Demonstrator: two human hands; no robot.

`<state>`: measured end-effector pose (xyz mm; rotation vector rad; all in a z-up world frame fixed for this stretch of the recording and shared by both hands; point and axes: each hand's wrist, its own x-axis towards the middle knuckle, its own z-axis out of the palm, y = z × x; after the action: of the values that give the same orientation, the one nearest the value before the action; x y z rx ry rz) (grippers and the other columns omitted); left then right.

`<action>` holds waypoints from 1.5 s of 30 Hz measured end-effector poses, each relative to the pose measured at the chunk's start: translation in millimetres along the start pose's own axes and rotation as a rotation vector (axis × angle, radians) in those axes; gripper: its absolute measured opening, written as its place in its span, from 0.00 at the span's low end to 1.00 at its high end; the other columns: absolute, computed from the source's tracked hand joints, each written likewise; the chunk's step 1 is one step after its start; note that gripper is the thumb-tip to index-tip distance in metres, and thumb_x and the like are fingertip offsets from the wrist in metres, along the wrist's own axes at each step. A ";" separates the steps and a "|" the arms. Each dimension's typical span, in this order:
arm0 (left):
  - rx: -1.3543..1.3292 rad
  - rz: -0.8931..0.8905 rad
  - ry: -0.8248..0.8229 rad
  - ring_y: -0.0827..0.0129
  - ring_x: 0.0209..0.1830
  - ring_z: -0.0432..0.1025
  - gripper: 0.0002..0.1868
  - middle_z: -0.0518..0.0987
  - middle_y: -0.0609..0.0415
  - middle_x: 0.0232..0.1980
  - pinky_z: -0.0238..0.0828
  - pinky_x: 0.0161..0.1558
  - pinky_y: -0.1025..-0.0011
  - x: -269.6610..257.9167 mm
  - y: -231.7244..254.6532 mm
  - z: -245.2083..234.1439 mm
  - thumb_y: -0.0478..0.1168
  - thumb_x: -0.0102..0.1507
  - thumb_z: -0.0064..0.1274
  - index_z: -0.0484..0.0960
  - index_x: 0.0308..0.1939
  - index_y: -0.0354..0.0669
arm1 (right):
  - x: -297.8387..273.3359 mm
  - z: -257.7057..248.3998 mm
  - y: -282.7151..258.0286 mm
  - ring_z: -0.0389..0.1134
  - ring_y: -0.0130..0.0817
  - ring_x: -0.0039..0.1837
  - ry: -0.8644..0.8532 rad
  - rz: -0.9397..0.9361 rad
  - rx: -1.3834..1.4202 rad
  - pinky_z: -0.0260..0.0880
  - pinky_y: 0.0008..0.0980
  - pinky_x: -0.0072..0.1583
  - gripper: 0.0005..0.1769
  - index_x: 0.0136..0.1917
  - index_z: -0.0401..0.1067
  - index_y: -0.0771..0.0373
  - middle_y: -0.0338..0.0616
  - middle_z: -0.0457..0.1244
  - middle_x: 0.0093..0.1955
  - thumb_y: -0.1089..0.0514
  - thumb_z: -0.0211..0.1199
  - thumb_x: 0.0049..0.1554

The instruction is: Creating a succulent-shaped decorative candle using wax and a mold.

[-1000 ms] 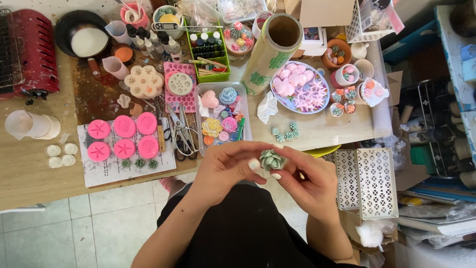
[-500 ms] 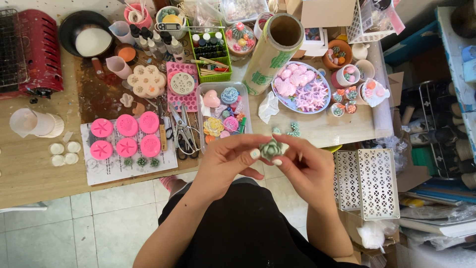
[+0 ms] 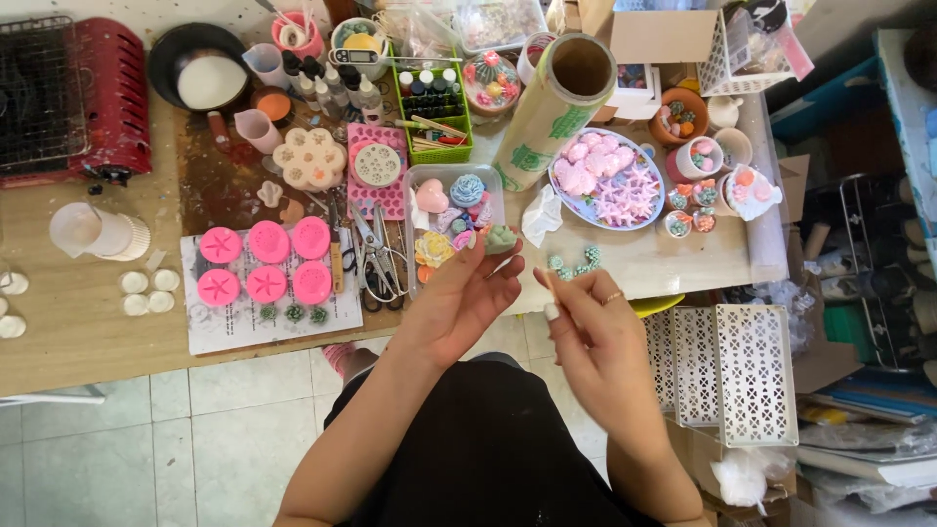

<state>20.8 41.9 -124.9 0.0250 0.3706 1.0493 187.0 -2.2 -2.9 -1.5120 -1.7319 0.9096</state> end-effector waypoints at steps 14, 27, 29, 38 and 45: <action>0.098 0.138 -0.034 0.70 0.58 0.72 0.26 0.79 0.57 0.56 0.71 0.59 0.69 -7.9 6.3 17.3 0.47 0.68 0.57 0.73 0.68 0.44 | 3.5 26.4 5.9 0.64 0.28 0.33 0.193 -0.133 -0.167 0.65 0.28 0.37 0.14 0.55 0.79 0.62 0.42 0.61 0.36 0.67 0.68 0.55; 0.619 0.556 -0.059 0.72 0.59 0.72 0.21 0.78 0.54 0.59 0.71 0.62 0.72 -20.5 -2.0 36.8 0.32 0.68 0.59 0.77 0.65 0.33 | 4.7 32.1 35.7 0.68 0.25 0.44 0.291 -0.083 0.189 0.69 0.23 0.49 0.07 0.45 0.75 0.67 0.40 0.66 0.44 0.71 0.71 0.54; 0.708 0.620 -0.090 0.72 0.60 0.72 0.22 0.78 0.54 0.60 0.71 0.63 0.72 -30.3 -0.5 45.3 0.32 0.67 0.61 0.77 0.64 0.33 | 1.9 34.5 53.3 0.67 0.26 0.48 0.262 -0.090 0.390 0.68 0.24 0.53 0.08 0.46 0.75 0.68 0.40 0.66 0.46 0.72 0.71 0.54; 1.171 0.867 -0.191 0.69 0.52 0.79 0.23 0.82 0.51 0.55 0.76 0.57 0.74 -52.7 10.1 72.6 0.34 0.62 0.66 0.82 0.61 0.36 | -6.0 36.7 84.3 0.68 0.32 0.58 -0.022 -0.057 1.045 0.67 0.32 0.65 0.09 0.51 0.76 0.69 0.44 0.68 0.54 0.69 0.72 0.57; 1.220 0.866 -0.233 0.68 0.51 0.80 0.23 0.83 0.51 0.55 0.77 0.55 0.75 -61.7 13.3 81.1 0.35 0.61 0.67 0.83 0.60 0.39 | -17.4 34.8 93.0 0.68 0.34 0.62 -0.053 0.020 1.047 0.66 0.34 0.67 0.27 0.67 0.72 0.75 0.49 0.69 0.62 0.63 0.73 0.58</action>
<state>7.5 8.8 -28.6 1.4947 0.7700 1.4868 209.8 -13.8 -100.4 -0.7885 -0.9504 1.5353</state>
